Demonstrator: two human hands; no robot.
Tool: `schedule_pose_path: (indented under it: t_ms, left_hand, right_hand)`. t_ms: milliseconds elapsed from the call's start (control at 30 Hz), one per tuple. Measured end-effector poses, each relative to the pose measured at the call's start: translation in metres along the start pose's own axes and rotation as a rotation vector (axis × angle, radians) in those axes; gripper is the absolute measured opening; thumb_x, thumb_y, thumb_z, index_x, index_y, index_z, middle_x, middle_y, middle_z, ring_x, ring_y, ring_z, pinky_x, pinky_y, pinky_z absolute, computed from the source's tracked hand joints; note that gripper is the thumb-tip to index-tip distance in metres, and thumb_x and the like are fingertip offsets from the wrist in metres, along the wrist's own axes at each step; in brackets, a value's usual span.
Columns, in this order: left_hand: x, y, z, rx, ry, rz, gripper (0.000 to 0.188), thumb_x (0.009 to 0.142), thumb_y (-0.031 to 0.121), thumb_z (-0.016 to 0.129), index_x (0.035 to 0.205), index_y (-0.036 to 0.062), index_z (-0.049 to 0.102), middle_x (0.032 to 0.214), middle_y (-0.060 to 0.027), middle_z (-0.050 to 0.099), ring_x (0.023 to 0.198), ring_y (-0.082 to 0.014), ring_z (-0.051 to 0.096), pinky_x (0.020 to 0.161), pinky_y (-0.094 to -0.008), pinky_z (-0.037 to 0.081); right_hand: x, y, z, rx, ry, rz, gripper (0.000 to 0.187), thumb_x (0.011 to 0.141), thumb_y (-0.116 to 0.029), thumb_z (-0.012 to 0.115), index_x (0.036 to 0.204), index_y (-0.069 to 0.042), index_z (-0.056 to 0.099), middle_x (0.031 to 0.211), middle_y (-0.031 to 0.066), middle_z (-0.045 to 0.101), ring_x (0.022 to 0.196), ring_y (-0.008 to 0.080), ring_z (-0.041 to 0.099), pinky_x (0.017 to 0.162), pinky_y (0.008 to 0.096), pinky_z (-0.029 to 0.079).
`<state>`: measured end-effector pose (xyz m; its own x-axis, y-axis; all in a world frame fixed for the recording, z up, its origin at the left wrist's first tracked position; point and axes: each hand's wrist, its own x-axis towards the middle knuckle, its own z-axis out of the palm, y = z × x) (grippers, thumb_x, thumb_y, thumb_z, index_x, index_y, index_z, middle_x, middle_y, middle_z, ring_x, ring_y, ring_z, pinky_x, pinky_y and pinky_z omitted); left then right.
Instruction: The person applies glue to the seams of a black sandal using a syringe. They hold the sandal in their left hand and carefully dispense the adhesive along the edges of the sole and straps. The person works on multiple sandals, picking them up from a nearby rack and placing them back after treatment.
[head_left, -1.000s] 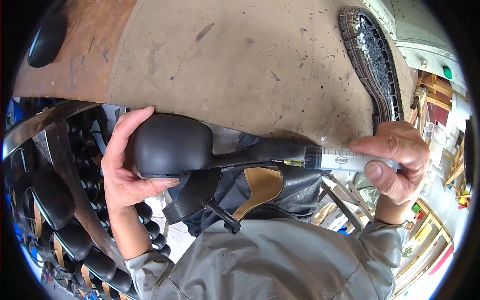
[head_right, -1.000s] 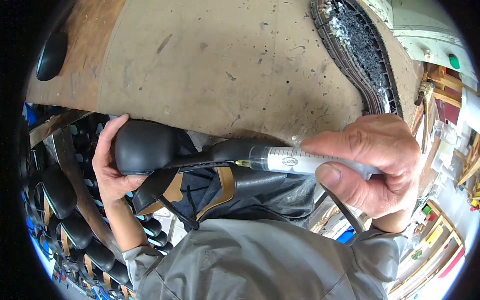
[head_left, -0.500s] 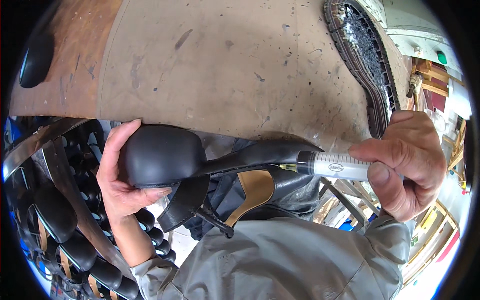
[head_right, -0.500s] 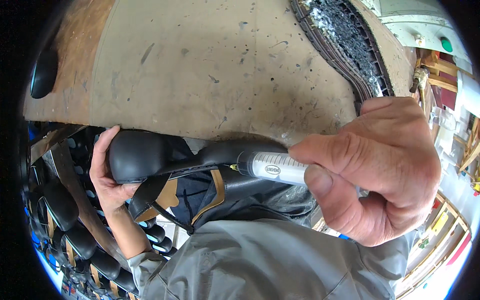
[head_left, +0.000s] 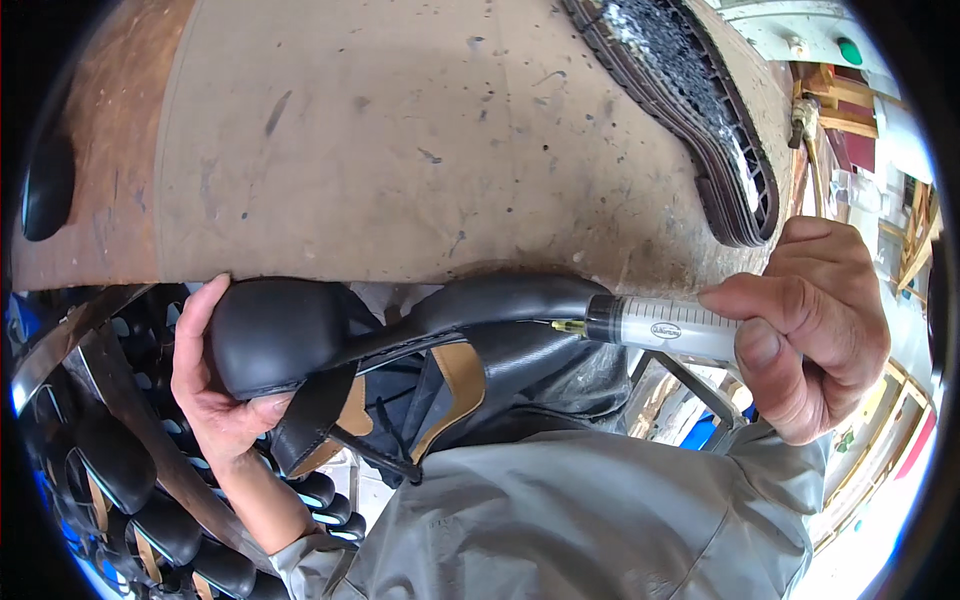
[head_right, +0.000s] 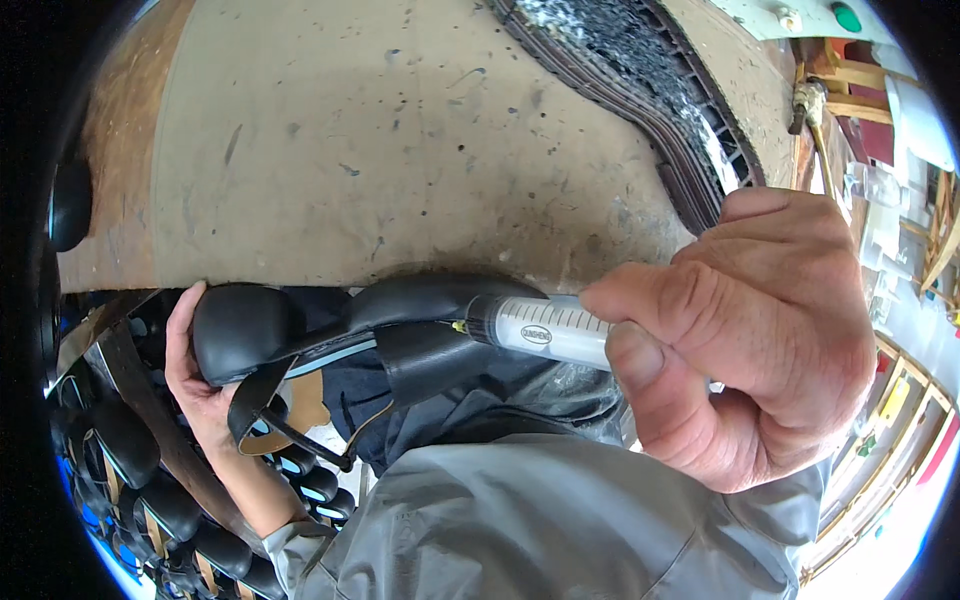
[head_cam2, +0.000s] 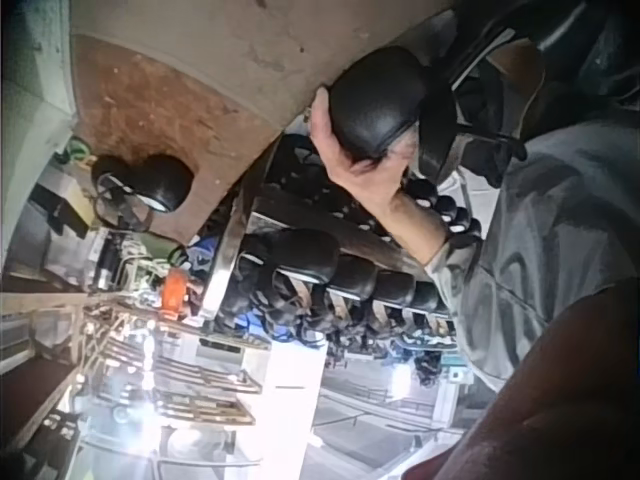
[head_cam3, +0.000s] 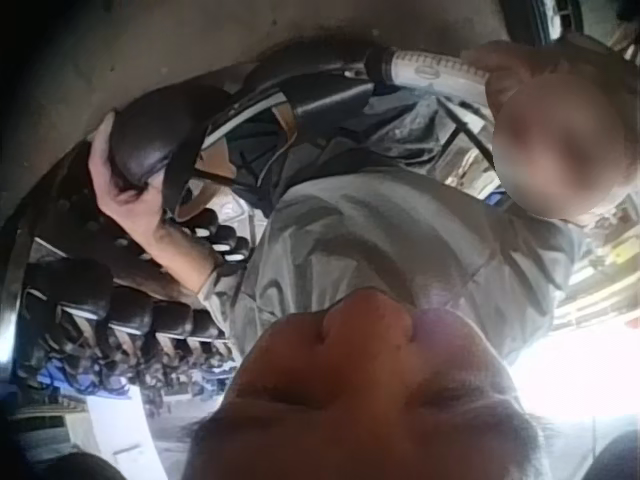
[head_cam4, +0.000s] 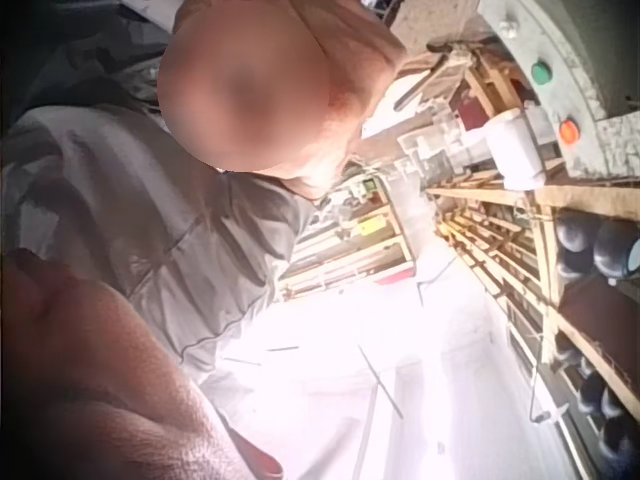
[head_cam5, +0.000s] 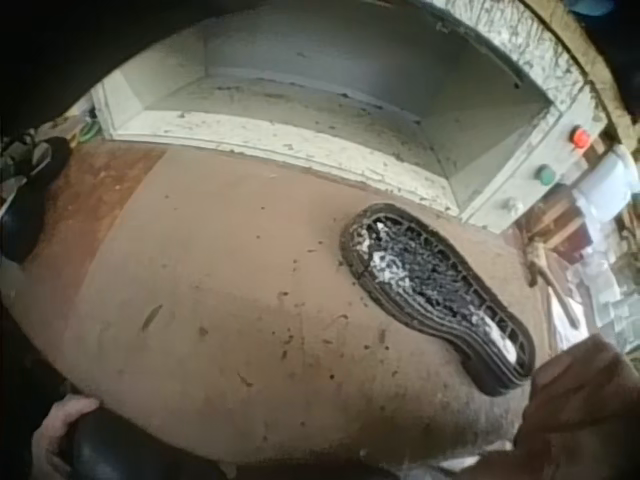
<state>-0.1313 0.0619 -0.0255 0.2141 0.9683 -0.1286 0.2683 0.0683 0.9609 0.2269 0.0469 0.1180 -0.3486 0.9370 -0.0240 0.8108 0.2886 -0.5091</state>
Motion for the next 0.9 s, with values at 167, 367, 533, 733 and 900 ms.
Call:
schedule_pose_path:
  t_ms: [167,367,533,733,900]
  left_hand:
    - [-0.002,-0.002,-0.001,0.006,0.029,-0.007,0.097,0.053,0.044,0.085,0.126,-0.0057,0.045,0.114,-0.0114,0.053,0.102,-0.0207,0.056,0.088,-0.0321,0.046]
    - [-0.004,-0.001,0.002,0.037,0.071,-0.019,0.099,0.053,0.047,0.085,0.127,-0.0038,0.044,0.115,-0.0111,0.054,0.102,-0.0203,0.057,0.088,-0.0325,0.047]
    - [-0.003,0.005,0.008,0.019,0.092,-0.05,0.093,0.055,0.038,0.086,0.127,-0.0025,0.044,0.113,-0.0115,0.057,0.1,-0.0207,0.058,0.088,-0.0328,0.047]
    - [-0.004,0.013,0.016,-0.085,0.091,-0.041,0.075,0.06,0.013,0.082,0.125,0.0002,0.047,0.111,-0.0122,0.06,0.101,-0.0212,0.06,0.089,-0.0333,0.049]
    - [-0.006,0.011,0.012,0.044,0.076,-0.053,0.082,0.059,0.026,0.085,0.126,-0.0001,0.046,0.113,-0.0108,0.059,0.103,-0.0209,0.059,0.091,-0.0322,0.047]
  right_hand:
    - [-0.01,0.007,0.001,-0.006,0.045,0.001,0.021,0.075,-0.019,0.058,0.072,0.0,0.066,0.048,0.0021,0.052,0.042,0.0157,0.042,0.059,0.0326,0.034]
    - [-0.024,0.018,0.002,0.039,0.061,0.025,0.021,0.076,-0.02,0.058,0.072,-0.001,0.066,0.048,0.0019,0.053,0.04,0.0158,0.041,0.059,0.0326,0.036]
    - [-0.035,0.025,0.003,0.02,0.093,0.056,0.025,0.076,-0.024,0.059,0.073,-0.001,0.067,0.051,0.0029,0.055,0.048,0.0171,0.046,0.064,0.0333,0.038]
    - [-0.048,0.03,0.006,0.03,0.117,0.099,0.028,0.077,-0.027,0.059,0.073,-0.001,0.068,0.053,0.0038,0.056,0.054,0.0185,0.048,0.068,0.0342,0.039]
    - [-0.056,0.035,0.01,0.075,0.154,0.12,0.03,0.078,-0.029,0.059,0.073,-0.001,0.068,0.053,0.0038,0.055,0.054,0.0183,0.046,0.068,0.0344,0.039]
